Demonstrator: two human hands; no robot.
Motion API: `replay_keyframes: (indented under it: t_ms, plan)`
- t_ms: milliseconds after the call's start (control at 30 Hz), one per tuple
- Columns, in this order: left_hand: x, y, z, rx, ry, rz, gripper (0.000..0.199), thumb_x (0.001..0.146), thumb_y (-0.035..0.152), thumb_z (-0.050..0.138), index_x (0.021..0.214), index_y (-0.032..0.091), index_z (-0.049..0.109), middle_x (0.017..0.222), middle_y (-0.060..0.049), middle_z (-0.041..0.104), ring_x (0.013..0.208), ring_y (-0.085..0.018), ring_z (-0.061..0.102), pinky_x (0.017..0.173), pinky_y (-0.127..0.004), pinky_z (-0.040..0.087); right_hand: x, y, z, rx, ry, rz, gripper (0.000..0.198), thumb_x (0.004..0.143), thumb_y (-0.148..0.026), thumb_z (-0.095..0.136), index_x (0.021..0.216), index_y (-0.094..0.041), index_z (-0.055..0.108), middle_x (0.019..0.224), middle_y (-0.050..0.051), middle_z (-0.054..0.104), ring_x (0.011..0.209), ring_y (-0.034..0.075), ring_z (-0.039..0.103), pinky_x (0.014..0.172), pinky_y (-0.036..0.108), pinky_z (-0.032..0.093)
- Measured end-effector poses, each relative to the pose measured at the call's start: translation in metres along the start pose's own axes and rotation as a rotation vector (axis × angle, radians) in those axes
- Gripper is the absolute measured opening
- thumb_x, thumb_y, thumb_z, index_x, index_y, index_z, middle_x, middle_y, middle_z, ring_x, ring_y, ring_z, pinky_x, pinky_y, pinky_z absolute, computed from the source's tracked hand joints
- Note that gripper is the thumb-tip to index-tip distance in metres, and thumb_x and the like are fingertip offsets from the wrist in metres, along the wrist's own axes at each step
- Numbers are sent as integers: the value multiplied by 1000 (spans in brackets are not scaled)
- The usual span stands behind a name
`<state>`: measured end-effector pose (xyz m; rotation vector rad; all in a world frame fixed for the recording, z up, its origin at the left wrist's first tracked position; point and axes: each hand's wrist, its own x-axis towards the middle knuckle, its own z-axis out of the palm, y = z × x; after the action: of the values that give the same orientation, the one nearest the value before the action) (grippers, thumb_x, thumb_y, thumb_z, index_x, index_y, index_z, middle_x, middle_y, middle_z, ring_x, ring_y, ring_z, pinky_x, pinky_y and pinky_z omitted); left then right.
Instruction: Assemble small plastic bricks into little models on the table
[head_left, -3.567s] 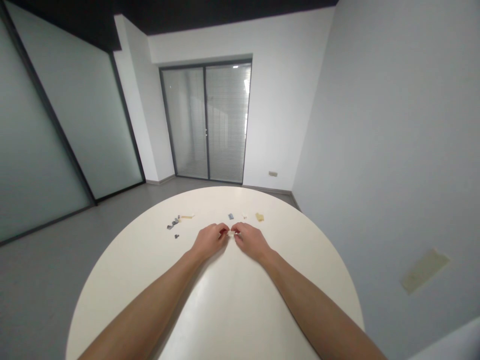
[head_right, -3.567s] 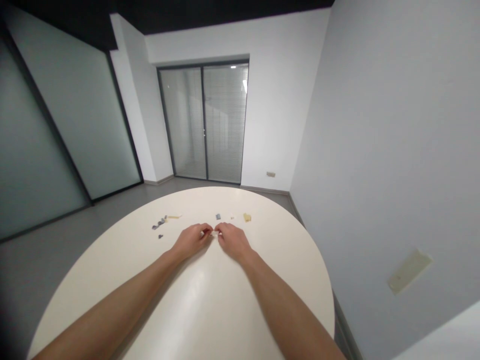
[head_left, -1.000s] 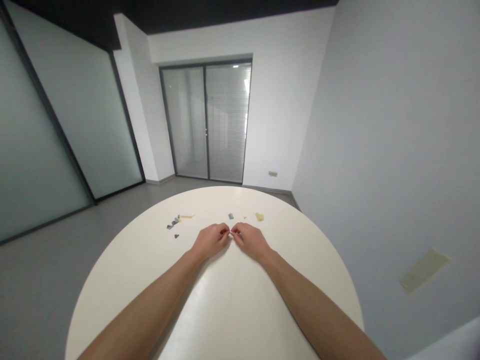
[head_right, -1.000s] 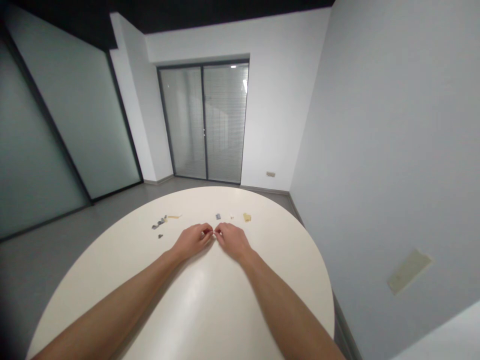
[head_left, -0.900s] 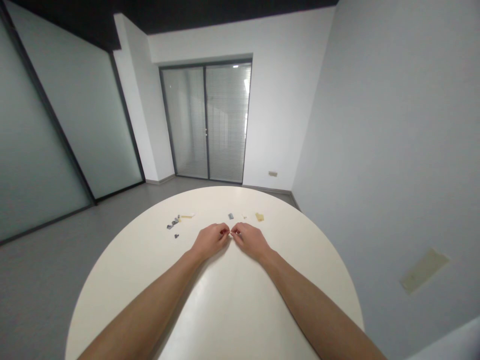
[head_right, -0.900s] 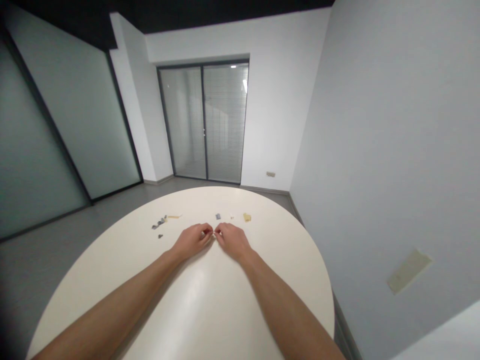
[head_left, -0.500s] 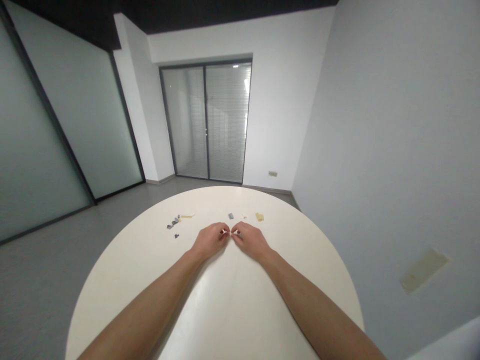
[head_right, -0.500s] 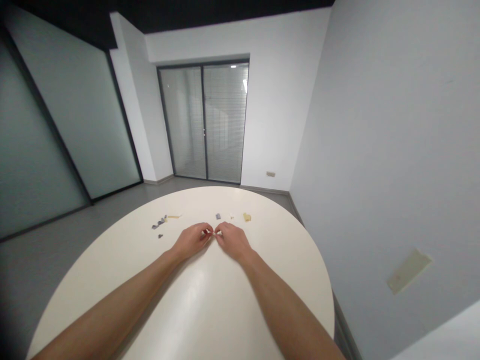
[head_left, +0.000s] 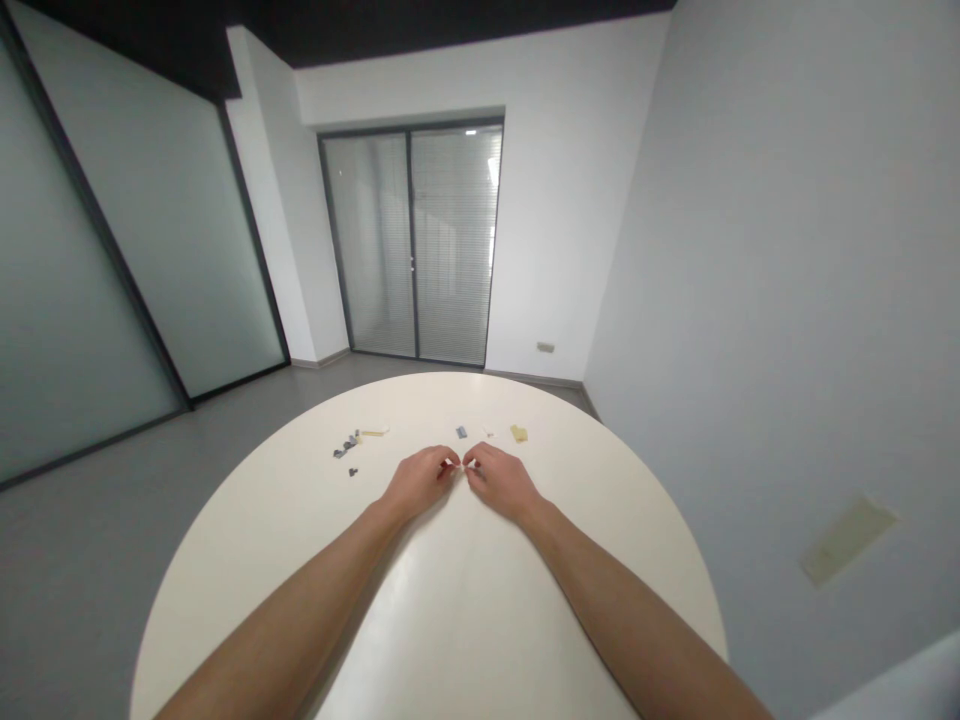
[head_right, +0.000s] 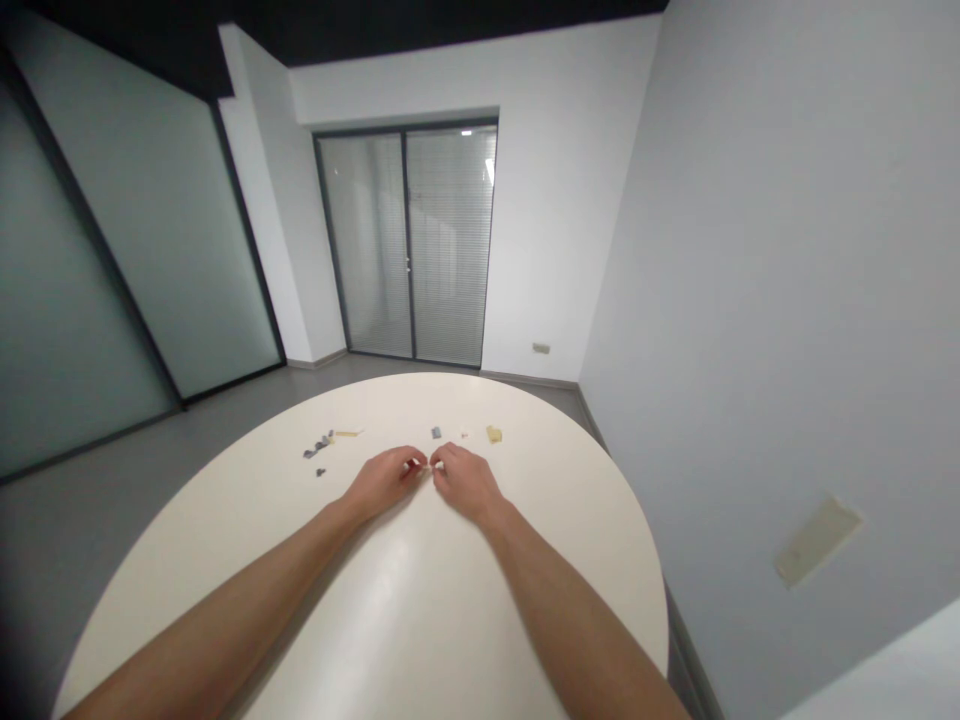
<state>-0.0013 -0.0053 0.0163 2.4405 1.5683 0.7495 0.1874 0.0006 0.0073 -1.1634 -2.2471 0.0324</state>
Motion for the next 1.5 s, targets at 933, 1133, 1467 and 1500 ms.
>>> replay_keyframes:
  t_ms: [933, 1133, 1467, 1500]
  plan:
    - [0, -3, 3, 56, 18, 31, 17, 87, 27, 53, 98, 25, 65, 98, -2, 71, 89, -18, 64, 72, -26, 44, 0, -1, -1, 12, 5, -5, 9, 87, -20, 57, 95, -22, 59, 95, 1, 64, 85, 14, 60, 76, 24, 42]
    - [-1, -2, 3, 51, 23, 14, 18, 87, 27, 53, 99, 25, 65, 97, -2, 71, 88, -17, 64, 72, -25, 43, 0, 0, 1, 17, 9, -19, 9, 87, -18, 55, 95, -22, 59, 96, 1, 64, 84, 13, 59, 76, 24, 41]
    - [-1, 0, 2, 59, 28, 13, 16, 87, 28, 52, 96, 25, 65, 97, -2, 70, 86, -17, 62, 70, -25, 41, 0, 0, 0, 17, 7, -47, 10, 87, -17, 53, 94, -22, 59, 95, 1, 64, 82, 13, 59, 75, 23, 41]
    - [-1, 1, 2, 59, 27, 14, 16, 87, 28, 52, 96, 25, 65, 97, -2, 70, 86, -17, 62, 70, -25, 41, 0, 0, 0, 19, 6, -49, 10, 87, -17, 53, 94, -22, 59, 95, 1, 64, 82, 13, 59, 75, 23, 41]
